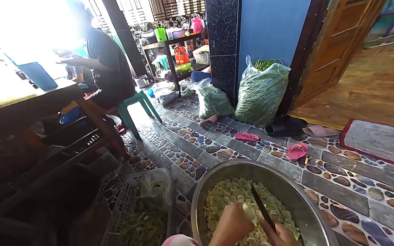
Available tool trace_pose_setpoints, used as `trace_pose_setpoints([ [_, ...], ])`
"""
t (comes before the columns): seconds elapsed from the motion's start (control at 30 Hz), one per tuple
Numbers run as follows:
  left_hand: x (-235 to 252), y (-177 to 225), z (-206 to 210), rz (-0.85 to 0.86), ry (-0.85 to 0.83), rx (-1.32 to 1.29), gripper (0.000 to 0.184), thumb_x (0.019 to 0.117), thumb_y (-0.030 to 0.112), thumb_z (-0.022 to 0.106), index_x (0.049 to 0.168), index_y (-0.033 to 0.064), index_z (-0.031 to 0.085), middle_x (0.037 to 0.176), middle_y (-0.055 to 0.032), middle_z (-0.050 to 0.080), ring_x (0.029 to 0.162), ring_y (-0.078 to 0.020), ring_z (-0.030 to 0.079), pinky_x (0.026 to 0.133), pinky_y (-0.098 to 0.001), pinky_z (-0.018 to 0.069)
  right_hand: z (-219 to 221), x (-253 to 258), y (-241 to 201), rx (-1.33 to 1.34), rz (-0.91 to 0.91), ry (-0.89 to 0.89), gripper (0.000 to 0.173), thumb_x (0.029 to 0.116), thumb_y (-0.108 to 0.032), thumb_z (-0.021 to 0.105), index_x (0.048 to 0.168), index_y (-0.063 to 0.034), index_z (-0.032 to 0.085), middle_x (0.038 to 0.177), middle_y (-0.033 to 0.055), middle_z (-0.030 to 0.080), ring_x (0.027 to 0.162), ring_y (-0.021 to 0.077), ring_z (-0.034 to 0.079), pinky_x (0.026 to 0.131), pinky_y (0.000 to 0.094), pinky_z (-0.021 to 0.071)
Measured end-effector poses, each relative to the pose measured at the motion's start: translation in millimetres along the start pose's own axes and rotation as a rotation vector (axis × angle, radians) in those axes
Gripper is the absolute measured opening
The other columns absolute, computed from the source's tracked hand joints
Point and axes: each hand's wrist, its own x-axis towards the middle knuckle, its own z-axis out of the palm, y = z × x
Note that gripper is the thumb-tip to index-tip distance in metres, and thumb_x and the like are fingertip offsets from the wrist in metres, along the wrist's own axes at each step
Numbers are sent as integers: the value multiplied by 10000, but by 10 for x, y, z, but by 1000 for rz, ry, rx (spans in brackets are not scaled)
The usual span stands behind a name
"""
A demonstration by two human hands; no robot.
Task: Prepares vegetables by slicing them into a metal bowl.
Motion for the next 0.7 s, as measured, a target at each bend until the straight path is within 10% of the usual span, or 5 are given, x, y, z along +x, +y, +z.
trace_pose_setpoints([
  [0.1, 5, 16, 168, 96, -88, 92, 348, 862, 237, 747, 1078, -24, 670, 1008, -214, 699, 966, -370, 686, 834, -590, 545, 14, -12, -129, 340, -23, -40, 504, 1008, -406, 609, 1320, -17, 530, 732, 10, 551, 520, 105, 498, 474, 313, 457],
  [0.33, 29, -59, 181, 180, -258, 78, 397, 857, 259, 800, 1071, -48, 668, 982, -221, 695, 913, -359, 685, 810, -591, 540, -36, -53, -43, 361, -111, -7, 462, 984, -314, 662, 1289, 19, 563, 796, 30, 614, 558, 86, 542, 519, 297, 497],
  [0.5, 241, -170, 154, -112, -90, 55, 345, 851, 288, 735, 1043, 6, 690, 979, -190, 704, 939, -361, 686, 808, -618, 535, -94, -123, -51, -237, -42, -1, 455, 1087, -249, 367, 1292, 88, 592, 944, 281, 692, 864, 440, 694, 792, 622, 533],
  [0.7, 170, -102, 141, -64, -75, 42, 300, 845, 271, 723, 1011, 24, 683, 922, -155, 699, 879, -325, 686, 759, -583, 540, 18, -167, -208, -393, -152, 71, 486, 1116, -293, 348, 1158, 97, 636, 919, 280, 697, 866, 459, 710, 751, 616, 556],
])
